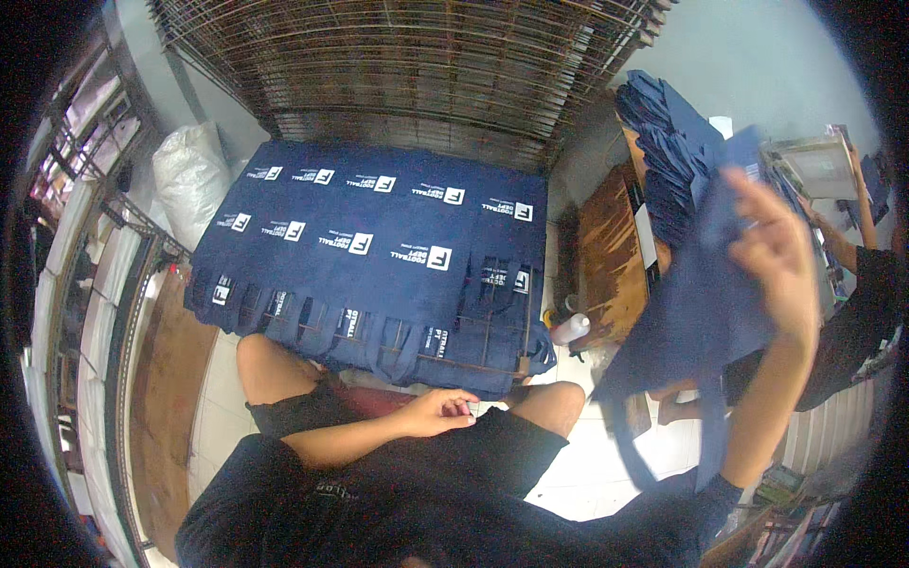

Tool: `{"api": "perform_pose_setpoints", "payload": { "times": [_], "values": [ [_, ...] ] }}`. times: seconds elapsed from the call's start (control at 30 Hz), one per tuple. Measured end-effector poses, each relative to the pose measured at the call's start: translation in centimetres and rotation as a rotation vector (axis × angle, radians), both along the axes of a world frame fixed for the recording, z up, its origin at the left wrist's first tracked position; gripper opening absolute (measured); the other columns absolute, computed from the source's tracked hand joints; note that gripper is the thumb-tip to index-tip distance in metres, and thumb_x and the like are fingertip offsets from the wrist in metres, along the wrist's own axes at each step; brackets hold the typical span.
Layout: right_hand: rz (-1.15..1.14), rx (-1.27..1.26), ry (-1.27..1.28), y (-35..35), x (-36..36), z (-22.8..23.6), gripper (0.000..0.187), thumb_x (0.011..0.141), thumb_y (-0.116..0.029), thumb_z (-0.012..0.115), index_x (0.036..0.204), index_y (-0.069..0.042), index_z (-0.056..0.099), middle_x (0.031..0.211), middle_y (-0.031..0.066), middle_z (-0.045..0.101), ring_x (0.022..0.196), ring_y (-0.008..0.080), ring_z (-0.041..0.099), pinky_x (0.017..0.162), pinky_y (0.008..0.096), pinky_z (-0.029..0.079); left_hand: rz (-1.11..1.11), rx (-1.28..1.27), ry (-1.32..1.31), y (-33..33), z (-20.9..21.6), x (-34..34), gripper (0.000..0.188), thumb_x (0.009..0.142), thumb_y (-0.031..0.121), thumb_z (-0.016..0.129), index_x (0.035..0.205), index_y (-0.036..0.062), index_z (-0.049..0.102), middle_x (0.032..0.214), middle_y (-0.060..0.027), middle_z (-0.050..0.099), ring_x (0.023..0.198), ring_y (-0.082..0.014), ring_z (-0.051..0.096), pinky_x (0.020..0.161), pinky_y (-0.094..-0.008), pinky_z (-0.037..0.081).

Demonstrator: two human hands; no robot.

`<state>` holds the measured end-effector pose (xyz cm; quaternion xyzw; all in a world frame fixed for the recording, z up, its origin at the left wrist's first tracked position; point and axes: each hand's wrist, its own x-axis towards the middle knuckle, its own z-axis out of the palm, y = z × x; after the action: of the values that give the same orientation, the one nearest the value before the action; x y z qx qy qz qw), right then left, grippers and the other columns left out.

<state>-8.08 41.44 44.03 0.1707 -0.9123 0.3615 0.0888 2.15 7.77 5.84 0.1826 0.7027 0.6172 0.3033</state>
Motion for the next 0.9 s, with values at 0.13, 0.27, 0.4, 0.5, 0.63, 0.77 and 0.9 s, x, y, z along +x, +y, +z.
{"api": "perform_pose_setpoints", "payload": {
  "times": [0.13,0.27,0.4,0.5,0.63,0.77,0.9],
  "values": [
    [0.184,0.017,-0.49,-10.1,-0.7,-5.7,0.064,0.066,0.008,0.054,0.129,-0.003,0.05,0.122,0.0042,0.053,0.103,0.0142,0.048,0.085,0.0267,0.043,-0.232,-0.034,-0.158,0.0,-1.1,-0.1,0.053,0.082,0.025,0.069,0.128,0.0072,0.049,0.112,-0.0088,0.058,0.089,-0.0156,0.057,0.079,-0.0297,0.047],
    [0.319,-0.132,-0.423,-12.5,-2.7,-10.1,0.07,0.065,0.015,0.047,0.132,-0.005,0.047,0.102,0.0017,0.052,0.082,0.0064,0.049,0.073,0.0181,0.041,-0.327,0.179,-0.537,-0.2,0.0,-1.1,0.078,0.084,0.04,0.063,0.145,0.0152,0.021,0.143,-0.0109,0.03,0.127,-0.0257,0.035,0.097,-0.0426,0.04],
    [0.281,-0.352,-0.369,-11.8,-4.8,-11.8,0.066,0.065,0.011,0.047,0.13,-0.001,0.045,0.106,0.0064,0.057,0.09,0.0093,0.055,0.081,0.0201,0.043,-0.047,0.677,-0.794,-0.4,-0.6,-3.1,0.08,0.087,0.049,0.053,0.146,0.0182,0.01,0.148,-0.0079,0.02,0.134,-0.0282,0.023,0.098,-0.0547,0.037],
    [0.093,-0.47,-0.239,-7.7,-5.2,-15.0,0.063,0.065,0.009,0.048,0.127,0.0,0.047,0.108,0.0072,0.057,0.096,0.0107,0.054,0.084,0.0221,0.043,0.298,0.698,-0.794,1.3,0.5,-7.0,0.07,0.087,0.043,0.055,0.143,0.0175,0.021,0.14,-0.0073,0.031,0.124,-0.0254,0.037,0.089,-0.0482,0.046],
    [-0.152,-0.674,-0.225,-4.9,-5.3,-24.1,0.05,0.068,0.012,0.049,0.116,-0.003,0.054,0.113,0.0082,0.056,0.104,0.0141,0.052,0.089,0.0253,0.04,0.624,0.502,-0.425,2.3,0.6,-12.2,0.036,0.085,0.019,0.062,0.119,0.0099,0.054,0.1,-0.0033,0.064,0.085,-0.0131,0.059,0.066,-0.0286,0.049],
    [-0.363,-0.6,-0.179,-3.0,-7.9,-39.0,0.042,0.07,0.016,0.051,0.106,-0.005,0.059,0.101,0.0025,0.057,0.096,0.0126,0.051,0.085,0.0254,0.04,0.804,0.048,-0.019,2.2,-7.6,-16.2,0.043,0.081,0.012,0.065,0.122,0.008,0.053,0.093,-0.0087,0.067,0.08,-0.0175,0.064,0.071,-0.0319,0.05],
    [-0.516,-0.517,-0.202,-3.4,-8.2,-48.9,0.037,0.072,0.015,0.051,0.103,-0.005,0.059,0.096,0.002,0.057,0.087,0.0124,0.052,0.08,0.0237,0.04,0.773,-0.399,0.233,2.0,-9.2,-17.2,0.052,0.077,0.012,0.069,0.125,0.0074,0.051,0.087,-0.0137,0.066,0.077,-0.0247,0.065,0.073,-0.0337,0.052]
  ]
}}
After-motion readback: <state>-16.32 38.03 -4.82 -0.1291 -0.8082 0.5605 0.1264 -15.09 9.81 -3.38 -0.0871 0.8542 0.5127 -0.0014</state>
